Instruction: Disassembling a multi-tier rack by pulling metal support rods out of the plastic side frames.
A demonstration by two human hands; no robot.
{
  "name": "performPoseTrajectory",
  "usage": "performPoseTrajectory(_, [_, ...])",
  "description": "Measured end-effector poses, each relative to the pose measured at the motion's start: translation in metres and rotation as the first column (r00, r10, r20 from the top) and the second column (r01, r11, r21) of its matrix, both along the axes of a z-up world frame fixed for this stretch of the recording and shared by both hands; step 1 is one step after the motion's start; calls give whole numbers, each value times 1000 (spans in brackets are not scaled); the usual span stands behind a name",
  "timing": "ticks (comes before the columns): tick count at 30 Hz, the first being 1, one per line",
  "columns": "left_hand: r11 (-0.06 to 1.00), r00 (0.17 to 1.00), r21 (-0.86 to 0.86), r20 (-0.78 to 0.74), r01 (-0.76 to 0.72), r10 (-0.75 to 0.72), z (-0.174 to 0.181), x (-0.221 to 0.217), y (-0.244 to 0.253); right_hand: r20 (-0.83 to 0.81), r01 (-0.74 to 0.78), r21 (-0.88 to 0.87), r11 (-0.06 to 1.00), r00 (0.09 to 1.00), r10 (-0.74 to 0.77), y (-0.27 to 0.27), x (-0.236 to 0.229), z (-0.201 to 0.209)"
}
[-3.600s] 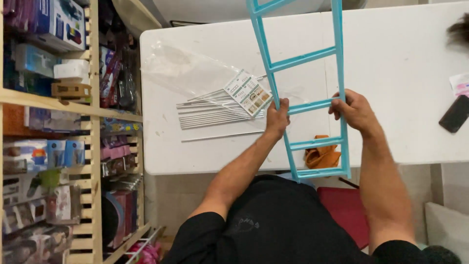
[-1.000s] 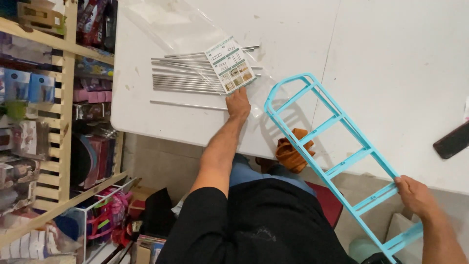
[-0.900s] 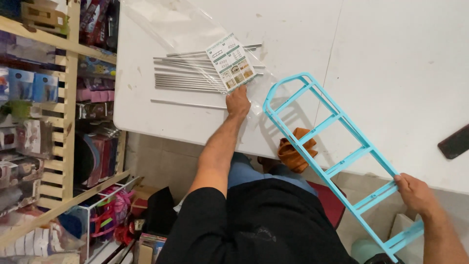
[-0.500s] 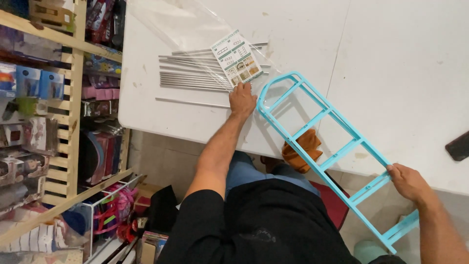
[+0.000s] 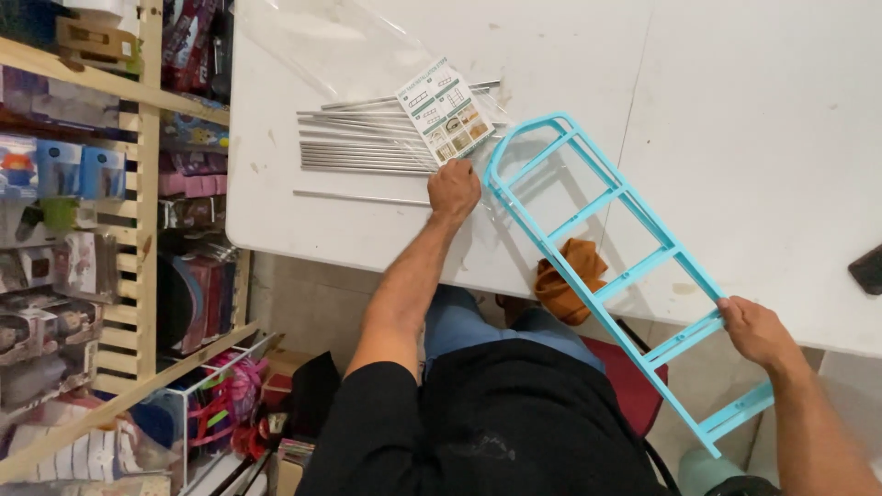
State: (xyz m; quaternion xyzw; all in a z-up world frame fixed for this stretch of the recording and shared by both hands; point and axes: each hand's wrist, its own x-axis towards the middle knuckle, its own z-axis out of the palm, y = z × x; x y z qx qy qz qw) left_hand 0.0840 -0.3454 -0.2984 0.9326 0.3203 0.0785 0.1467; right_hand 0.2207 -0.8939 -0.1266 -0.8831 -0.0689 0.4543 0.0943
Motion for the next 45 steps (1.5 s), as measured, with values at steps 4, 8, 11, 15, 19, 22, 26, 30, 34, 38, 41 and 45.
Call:
performPoseTrajectory(4, [977,996,-199,-62,-71,59,41,7,-5,-13,17,-12,1000,1000,-17,6,1,-3])
performPoseTrajectory(8, [961,994,-258,-61,-102,89,46,15,-9,-54,20,-45,999,998,-22,20,1,9])
performPoseTrajectory(11, [968,996,-235,-40,-84,77,39,18,-13,-74,41,16,999,996,-40,17,2,3])
performPoseTrajectory(15, [937,959,-326,-282,-127,32,64,22,-14,-71,42,-23,999,997,-44,23,0,7])
performPoseTrajectory(19, [942,925,-315,-381,-113,-16,50,26,-11,-123,112,118,987,988,-97,15,-6,-1])
performPoseTrajectory(22, [942,909,-315,-416,-116,-27,48,24,-10,-268,188,268,945,957,-114,5,-9,-22])
performPoseTrajectory(26, [962,927,-268,-371,-52,-53,42,17,-8,-427,275,369,888,898,-101,-7,-9,-53])
performPoseTrajectory(30, [962,930,-270,-362,-33,-70,38,16,-3,-450,290,387,875,888,-95,-15,-9,-64])
performPoseTrajectory(34, [996,919,-35,-385,77,-84,23,38,1,-463,311,394,865,880,-105,-15,-17,-67])
performPoseTrajectory(38, [972,859,-14,-465,233,-213,7,71,12,-437,286,389,876,894,-98,-6,-25,-67])
performPoseTrajectory(41, [951,810,-114,-501,286,-304,0,86,20,-427,250,420,873,902,-53,-5,-28,-64])
performPoseTrajectory(45, [968,844,-192,-481,163,-238,43,93,18,-407,240,377,894,911,-73,-5,-27,-66])
